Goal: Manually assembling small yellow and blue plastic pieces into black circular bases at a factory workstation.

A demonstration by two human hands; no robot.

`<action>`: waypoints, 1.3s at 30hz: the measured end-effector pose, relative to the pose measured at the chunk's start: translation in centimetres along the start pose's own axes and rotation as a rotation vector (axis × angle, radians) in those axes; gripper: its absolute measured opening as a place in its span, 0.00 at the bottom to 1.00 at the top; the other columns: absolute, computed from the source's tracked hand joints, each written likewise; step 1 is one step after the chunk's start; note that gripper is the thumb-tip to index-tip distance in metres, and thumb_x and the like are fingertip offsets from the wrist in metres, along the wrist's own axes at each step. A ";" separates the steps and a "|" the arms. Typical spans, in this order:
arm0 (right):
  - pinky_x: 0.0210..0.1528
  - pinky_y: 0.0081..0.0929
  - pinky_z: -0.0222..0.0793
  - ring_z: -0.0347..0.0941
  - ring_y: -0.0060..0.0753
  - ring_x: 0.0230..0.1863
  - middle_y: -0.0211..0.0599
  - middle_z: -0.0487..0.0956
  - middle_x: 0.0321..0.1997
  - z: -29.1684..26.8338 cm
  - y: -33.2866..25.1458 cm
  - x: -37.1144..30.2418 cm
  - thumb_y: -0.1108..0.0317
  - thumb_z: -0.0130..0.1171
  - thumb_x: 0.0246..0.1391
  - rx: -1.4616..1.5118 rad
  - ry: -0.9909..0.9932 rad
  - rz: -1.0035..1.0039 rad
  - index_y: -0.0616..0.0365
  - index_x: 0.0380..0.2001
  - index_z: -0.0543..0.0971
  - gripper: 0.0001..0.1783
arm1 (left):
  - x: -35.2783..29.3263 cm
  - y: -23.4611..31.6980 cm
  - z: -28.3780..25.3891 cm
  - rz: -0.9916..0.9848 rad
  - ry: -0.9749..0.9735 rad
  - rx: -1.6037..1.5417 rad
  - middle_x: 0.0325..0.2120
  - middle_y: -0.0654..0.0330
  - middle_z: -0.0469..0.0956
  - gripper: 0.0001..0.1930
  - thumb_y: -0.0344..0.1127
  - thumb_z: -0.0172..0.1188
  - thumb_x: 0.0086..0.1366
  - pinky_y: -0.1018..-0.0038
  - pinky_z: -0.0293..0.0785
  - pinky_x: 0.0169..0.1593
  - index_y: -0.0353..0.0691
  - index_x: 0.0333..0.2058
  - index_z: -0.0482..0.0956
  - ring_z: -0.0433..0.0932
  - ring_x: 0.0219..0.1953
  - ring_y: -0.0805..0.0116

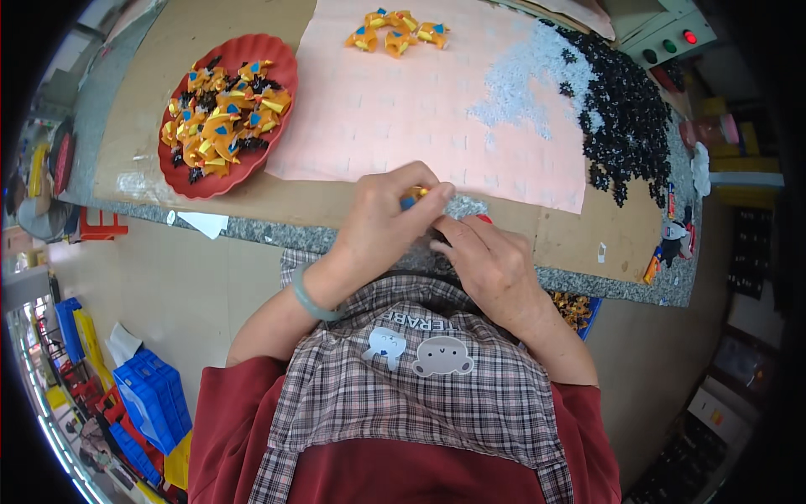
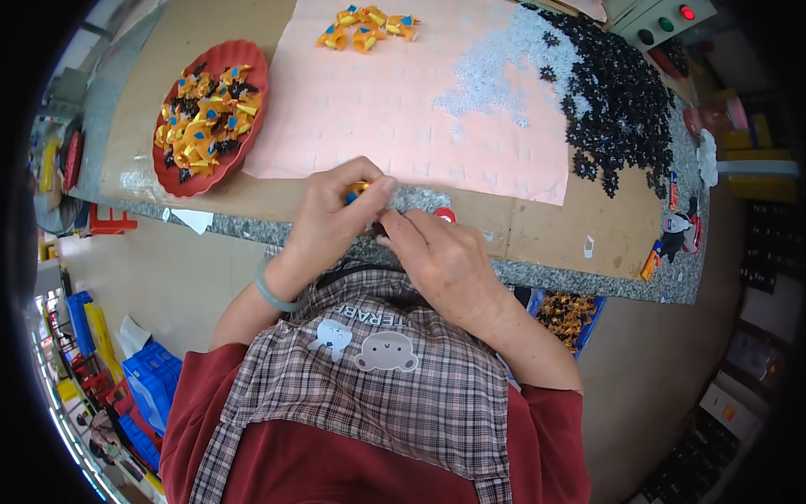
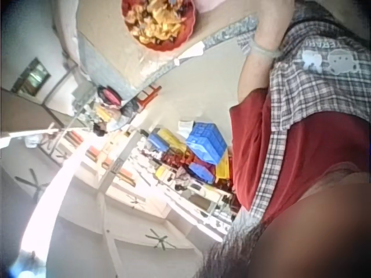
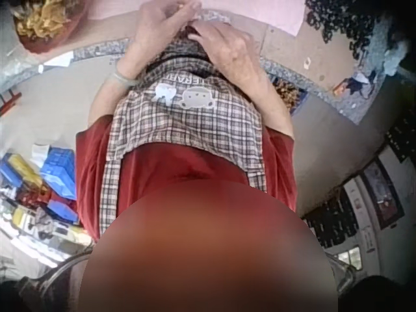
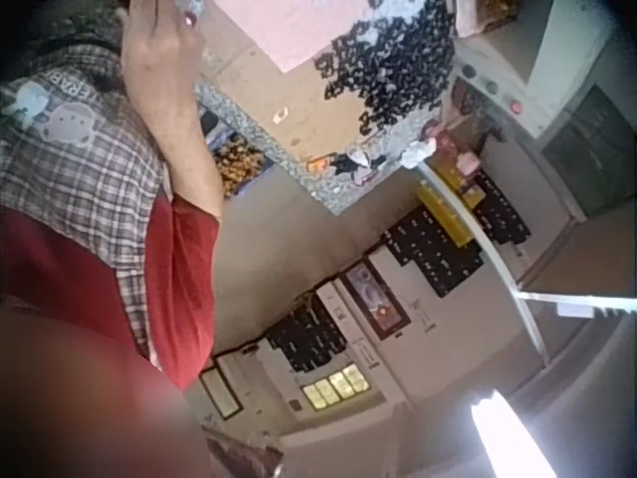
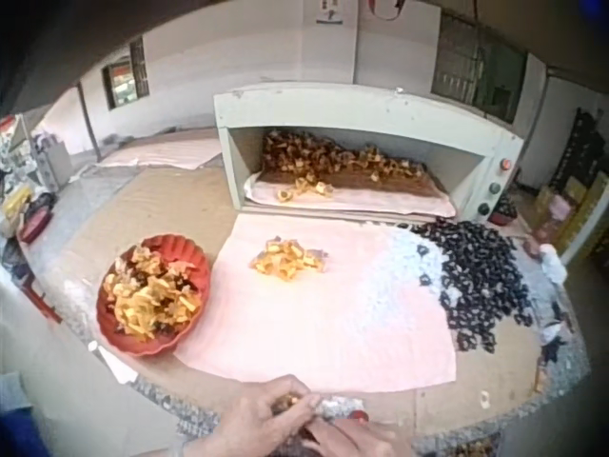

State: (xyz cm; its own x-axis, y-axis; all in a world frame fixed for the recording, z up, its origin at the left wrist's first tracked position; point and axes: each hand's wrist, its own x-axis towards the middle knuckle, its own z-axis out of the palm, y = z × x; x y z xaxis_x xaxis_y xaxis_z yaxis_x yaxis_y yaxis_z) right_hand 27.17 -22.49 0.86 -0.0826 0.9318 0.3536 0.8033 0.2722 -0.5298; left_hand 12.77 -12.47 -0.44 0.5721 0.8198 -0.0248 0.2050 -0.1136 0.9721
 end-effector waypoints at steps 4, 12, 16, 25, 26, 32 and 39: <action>0.27 0.31 0.73 0.77 0.39 0.26 0.42 0.79 0.29 -1.3 2.0 -0.4 0.75 0.65 0.49 0.035 0.016 0.116 0.62 0.42 0.79 0.14 | 1.0 0.7 -5.8 0.221 0.260 0.092 0.29 0.65 0.75 0.05 0.30 0.56 0.67 0.81 0.69 0.34 0.35 0.38 0.75 0.72 0.31 0.81; 0.36 0.38 0.73 0.78 0.52 0.34 0.46 0.80 0.34 -5.2 8.5 -2.0 0.76 0.58 0.55 -0.168 0.183 0.391 0.63 0.36 0.80 0.05 | 3.5 -0.7 -17.6 0.324 0.650 0.938 0.42 0.54 0.77 0.09 0.31 0.56 0.66 0.66 0.71 0.48 0.38 0.44 0.77 0.75 0.44 0.59; 0.37 0.38 0.73 0.78 0.53 0.35 0.47 0.79 0.35 -5.5 9.5 -2.5 0.76 0.56 0.56 -0.239 0.212 0.426 0.62 0.37 0.79 0.06 | 4.8 -0.7 -15.1 0.551 0.598 1.252 0.50 0.50 0.73 0.13 0.32 0.59 0.62 0.56 0.64 0.59 0.40 0.47 0.76 0.68 0.56 0.47; 0.39 0.39 0.72 0.78 0.50 0.37 0.45 0.80 0.36 -8.6 12.9 -6.6 0.76 0.56 0.56 -0.334 0.421 0.626 0.61 0.39 0.80 0.08 | 12.2 -1.9 -5.8 0.601 0.302 0.941 0.62 0.48 0.61 0.23 0.31 0.56 0.63 0.56 0.57 0.66 0.45 0.58 0.69 0.58 0.65 0.46; 0.39 0.39 0.72 0.78 0.50 0.37 0.45 0.79 0.37 -8.9 13.5 -6.9 0.76 0.56 0.56 -0.347 0.406 0.667 0.61 0.40 0.80 0.09 | 13.9 -3.1 -5.4 0.602 0.300 0.941 0.62 0.48 0.61 0.23 0.31 0.56 0.63 0.56 0.57 0.66 0.45 0.58 0.69 0.58 0.65 0.46; 0.41 0.38 0.72 0.77 0.50 0.39 0.45 0.75 0.41 -8.6 15.5 -7.0 0.76 0.57 0.55 -0.435 0.334 0.655 0.59 0.45 0.79 0.13 | 18.8 -7.3 -4.0 0.457 0.465 1.012 0.59 0.44 0.64 0.25 0.28 0.54 0.60 0.52 0.66 0.60 0.44 0.59 0.69 0.60 0.63 0.41; 0.37 0.32 0.70 0.76 0.41 0.35 0.44 0.75 0.40 -9.2 15.5 -7.5 0.80 0.58 0.53 -0.393 0.242 0.546 0.60 0.45 0.79 0.15 | 18.5 -6.9 -4.2 0.412 0.258 0.770 0.52 0.46 0.69 0.23 0.28 0.55 0.60 0.56 0.70 0.56 0.42 0.55 0.71 0.70 0.55 0.46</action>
State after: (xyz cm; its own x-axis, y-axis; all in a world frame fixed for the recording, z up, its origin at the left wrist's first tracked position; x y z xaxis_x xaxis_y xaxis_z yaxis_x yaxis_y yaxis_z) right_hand 45.63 -27.45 -2.93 0.4888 0.8184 0.3022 0.8494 -0.3675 -0.3787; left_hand 18.58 5.85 -6.59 0.5413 0.7205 0.4334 0.5504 -0.6933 0.4652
